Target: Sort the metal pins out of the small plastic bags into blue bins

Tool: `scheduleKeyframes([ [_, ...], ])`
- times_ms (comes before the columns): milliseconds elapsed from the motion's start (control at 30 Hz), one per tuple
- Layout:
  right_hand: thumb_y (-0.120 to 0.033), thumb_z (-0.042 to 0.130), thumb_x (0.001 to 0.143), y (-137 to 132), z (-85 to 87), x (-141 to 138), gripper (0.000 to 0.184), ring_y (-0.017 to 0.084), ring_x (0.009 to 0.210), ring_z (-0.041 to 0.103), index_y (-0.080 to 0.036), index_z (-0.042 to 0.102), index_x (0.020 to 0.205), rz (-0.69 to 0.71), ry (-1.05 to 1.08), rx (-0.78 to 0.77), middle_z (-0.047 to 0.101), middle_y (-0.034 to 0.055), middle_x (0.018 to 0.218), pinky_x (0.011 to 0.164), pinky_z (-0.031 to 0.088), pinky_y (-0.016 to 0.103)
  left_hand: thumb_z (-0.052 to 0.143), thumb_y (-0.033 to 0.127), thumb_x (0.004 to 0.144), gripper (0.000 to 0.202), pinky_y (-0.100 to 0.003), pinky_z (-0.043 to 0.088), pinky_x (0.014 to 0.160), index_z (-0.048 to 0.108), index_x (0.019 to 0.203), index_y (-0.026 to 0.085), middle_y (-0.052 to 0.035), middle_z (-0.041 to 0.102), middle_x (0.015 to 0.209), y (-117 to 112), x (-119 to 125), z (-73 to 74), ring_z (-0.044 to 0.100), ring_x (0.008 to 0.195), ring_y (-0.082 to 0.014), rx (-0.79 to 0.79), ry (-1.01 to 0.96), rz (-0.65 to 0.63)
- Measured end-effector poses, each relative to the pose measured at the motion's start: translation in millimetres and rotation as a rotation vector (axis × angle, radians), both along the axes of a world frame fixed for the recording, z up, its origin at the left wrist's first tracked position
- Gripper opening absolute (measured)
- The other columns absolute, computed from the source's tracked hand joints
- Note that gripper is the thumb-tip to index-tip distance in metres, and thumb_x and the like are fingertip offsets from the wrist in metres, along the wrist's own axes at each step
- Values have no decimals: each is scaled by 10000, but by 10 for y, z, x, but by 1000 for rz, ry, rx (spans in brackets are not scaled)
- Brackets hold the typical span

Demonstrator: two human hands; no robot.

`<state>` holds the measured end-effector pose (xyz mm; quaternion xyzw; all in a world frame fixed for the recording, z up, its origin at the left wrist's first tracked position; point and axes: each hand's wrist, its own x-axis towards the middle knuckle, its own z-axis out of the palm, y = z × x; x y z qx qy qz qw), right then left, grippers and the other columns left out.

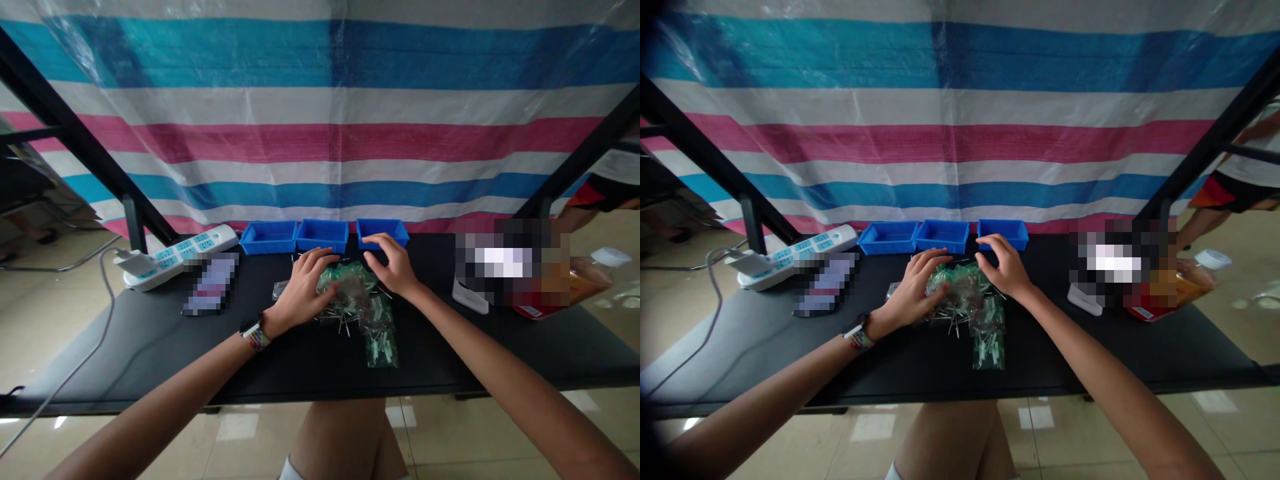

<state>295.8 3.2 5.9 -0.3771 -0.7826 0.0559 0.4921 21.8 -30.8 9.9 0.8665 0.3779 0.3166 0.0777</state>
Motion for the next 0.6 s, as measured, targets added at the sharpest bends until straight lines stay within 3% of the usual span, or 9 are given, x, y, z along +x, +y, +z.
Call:
scheduleKeyframes([
  [67, -318, 524, 1056, 93, -26, 181, 268, 322, 1188, 695, -231, 693, 1246, -183, 1, 25, 735, 140, 1219, 1098, 553, 519, 532, 392, 1070, 481, -573, 379, 1263, 581, 1530, 260, -115, 589, 1581, 163, -26, 17, 463, 1517, -352, 19, 50, 33],
  [167, -263, 523, 1023, 257, -133, 398, 351, 371, 1322, 629, -186, 702, 1315, -323, -149, -20, 718, 186, 1331, 1194, 473, 571, 485, 398, 1091, 480, -572, 366, 1267, 605, 1537, 267, -91, 601, 1595, 444, -34, 43, 450, 1532, -352, 33, 97, 107],
  [300, -271, 537, 1026, 382, -284, 495, 366, 380, 1303, 622, -203, 732, 1328, -341, -295, -78, 752, 155, 1293, 1206, 421, 616, 484, 322, 1079, 491, -589, 368, 1258, 616, 1551, 291, -77, 642, 1565, 774, -1, 45, 488, 1510, -349, 35, 126, 145],
  [400, -250, 489, 1056, 396, -326, 478, 355, 346, 1182, 656, -249, 767, 1277, -315, -306, -99, 777, 121, 1197, 1161, 436, 586, 562, 298, 1036, 445, -587, 431, 1191, 707, 1457, 296, -88, 771, 1334, 936, 40, 29, 647, 1308, -342, -2, 161, 137],
  [467, -235, 465, 1068, 394, -328, 451, 372, 334, 1153, 661, -259, 773, 1275, -298, -303, -104, 776, 116, 1173, 1170, 419, 572, 571, 270, 1024, 401, -545, 487, 1132, 759, 1378, 290, -80, 797, 1244, 1001, 70, 23, 706, 1187, -315, -36, 145, 99],
  [600, -212, 452, 1075, 392, -324, 388, 388, 320, 1142, 664, -256, 769, 1295, -281, -317, -106, 766, 112, 1161, 1220, 371, 556, 563, 223, 1014, 360, -447, 549, 1047, 807, 1276, 262, -73, 805, 1213, 1070, 132, 11, 737, 1139, -283, -67, 72, 51],
])
